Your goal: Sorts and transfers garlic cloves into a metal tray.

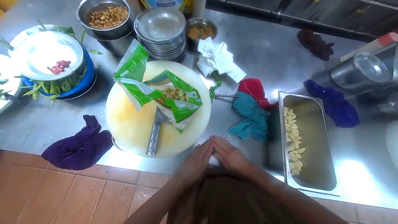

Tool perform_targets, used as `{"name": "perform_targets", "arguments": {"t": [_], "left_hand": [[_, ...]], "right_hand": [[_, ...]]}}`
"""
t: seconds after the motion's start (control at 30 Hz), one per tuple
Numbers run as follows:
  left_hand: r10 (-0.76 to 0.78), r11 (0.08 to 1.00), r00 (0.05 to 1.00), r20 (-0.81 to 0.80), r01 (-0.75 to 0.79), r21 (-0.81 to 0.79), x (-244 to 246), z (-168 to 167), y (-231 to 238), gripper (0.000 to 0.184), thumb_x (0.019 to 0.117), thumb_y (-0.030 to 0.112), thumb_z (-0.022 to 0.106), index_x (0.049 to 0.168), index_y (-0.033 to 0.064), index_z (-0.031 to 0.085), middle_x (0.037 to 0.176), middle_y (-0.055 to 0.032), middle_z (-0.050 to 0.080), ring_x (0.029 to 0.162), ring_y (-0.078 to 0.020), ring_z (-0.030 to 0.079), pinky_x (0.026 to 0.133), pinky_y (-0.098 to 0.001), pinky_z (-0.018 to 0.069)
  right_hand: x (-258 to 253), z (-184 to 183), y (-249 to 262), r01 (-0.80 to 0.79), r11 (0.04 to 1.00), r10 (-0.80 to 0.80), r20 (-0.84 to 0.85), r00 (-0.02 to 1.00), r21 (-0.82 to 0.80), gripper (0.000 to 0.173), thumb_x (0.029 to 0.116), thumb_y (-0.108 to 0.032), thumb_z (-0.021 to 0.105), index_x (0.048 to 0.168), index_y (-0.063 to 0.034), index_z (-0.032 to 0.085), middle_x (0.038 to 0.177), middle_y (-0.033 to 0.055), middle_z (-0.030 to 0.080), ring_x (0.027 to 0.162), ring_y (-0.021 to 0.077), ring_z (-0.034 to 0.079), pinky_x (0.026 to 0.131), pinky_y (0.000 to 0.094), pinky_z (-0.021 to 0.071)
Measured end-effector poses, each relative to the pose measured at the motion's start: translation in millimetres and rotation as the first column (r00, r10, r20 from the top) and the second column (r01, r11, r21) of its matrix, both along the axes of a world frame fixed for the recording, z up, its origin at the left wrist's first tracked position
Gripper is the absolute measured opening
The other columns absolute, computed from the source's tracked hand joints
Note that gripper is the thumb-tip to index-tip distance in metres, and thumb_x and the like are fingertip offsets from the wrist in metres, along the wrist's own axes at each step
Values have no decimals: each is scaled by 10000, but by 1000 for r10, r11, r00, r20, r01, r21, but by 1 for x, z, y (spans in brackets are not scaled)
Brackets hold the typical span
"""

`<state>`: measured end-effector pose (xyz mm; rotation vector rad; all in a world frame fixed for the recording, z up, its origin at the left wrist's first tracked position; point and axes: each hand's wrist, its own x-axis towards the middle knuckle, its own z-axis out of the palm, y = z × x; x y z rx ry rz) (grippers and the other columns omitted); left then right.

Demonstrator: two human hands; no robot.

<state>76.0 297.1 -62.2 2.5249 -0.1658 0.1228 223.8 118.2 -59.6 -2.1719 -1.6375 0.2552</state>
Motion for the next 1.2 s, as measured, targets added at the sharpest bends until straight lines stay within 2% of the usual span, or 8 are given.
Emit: {"name": "perform_targets", "arguments": {"t": [0.17,0.3,0.6,0.77,0.97,1.1,1.17,1.2], "left_hand": [[173,982,978,113,-162,-100,6,-3,-13,663,992,378,645,1424,-106,506,1474,-287,517,1209,-355,664,956,-434,582],[242,963,958,152,-256,82,-3,-5,-10,816,941,588,612,1386,-94,560,1440,-301,544,1314,-418,577,1054,-532,513],[-47,997,999,-26,49,55,55,-7,-44,601,1051,377,534,1465,-57,495,1545,-226,470,1449,-328,454,1198,-499,359],[104,977,971,217,-58,-207,30,-10,-30,395,1019,223,605,1324,-27,630,1401,-193,609,1291,-296,608,1104,-452,491],[257,957,962,94,-240,-160,-22,-14,-14,535,1011,332,564,1356,-76,585,1443,-271,544,1297,-339,597,1033,-430,541],[175,965,985,2,-171,-201,-18,-9,-8,668,1012,460,553,1465,-27,500,1542,-245,449,1396,-330,503,1097,-451,492],[52,973,999,-7,-52,-225,-7,-5,4,657,1001,473,589,1466,14,518,1546,-215,458,1420,-320,479,1123,-471,470],[-12,975,1000,8,14,-220,3,-5,11,657,995,490,601,1456,26,534,1540,-200,472,1422,-308,478,1134,-468,463]], "right_hand": [[5,25,-44,377,900,-370,-75,926,217,460,1072,-268,432,1407,5,590,1414,155,627,1319,287,604,1110,474,490],[-13,6,-70,567,819,-565,-45,824,89,506,1070,-319,414,1375,31,615,1430,188,608,1349,336,573,1117,516,468],[14,1,-20,448,891,-444,-68,893,70,434,1069,-225,440,1404,-2,604,1435,154,611,1340,314,581,1151,517,426],[7,2,-24,372,924,-358,-134,924,94,440,1066,-242,424,1385,-21,630,1434,134,619,1374,288,556,1175,517,399],[-56,-7,-2,346,919,-327,-129,936,187,386,1022,-219,522,1323,-39,684,1379,105,665,1336,248,596,1148,468,447],[-75,3,-13,665,683,-556,-377,741,301,420,1062,-216,444,1359,16,630,1377,159,649,1298,250,620,1108,422,506],[-106,23,-41,913,346,-582,-714,389,215,460,1107,-310,380,1356,1,608,1351,93,663,1240,184,636,1071,396,530],[-126,34,-55,989,133,-473,-873,116,59,407,1102,-288,402,1276,-1,631,1232,65,714,1137,170,684,1016,382,565]]}}
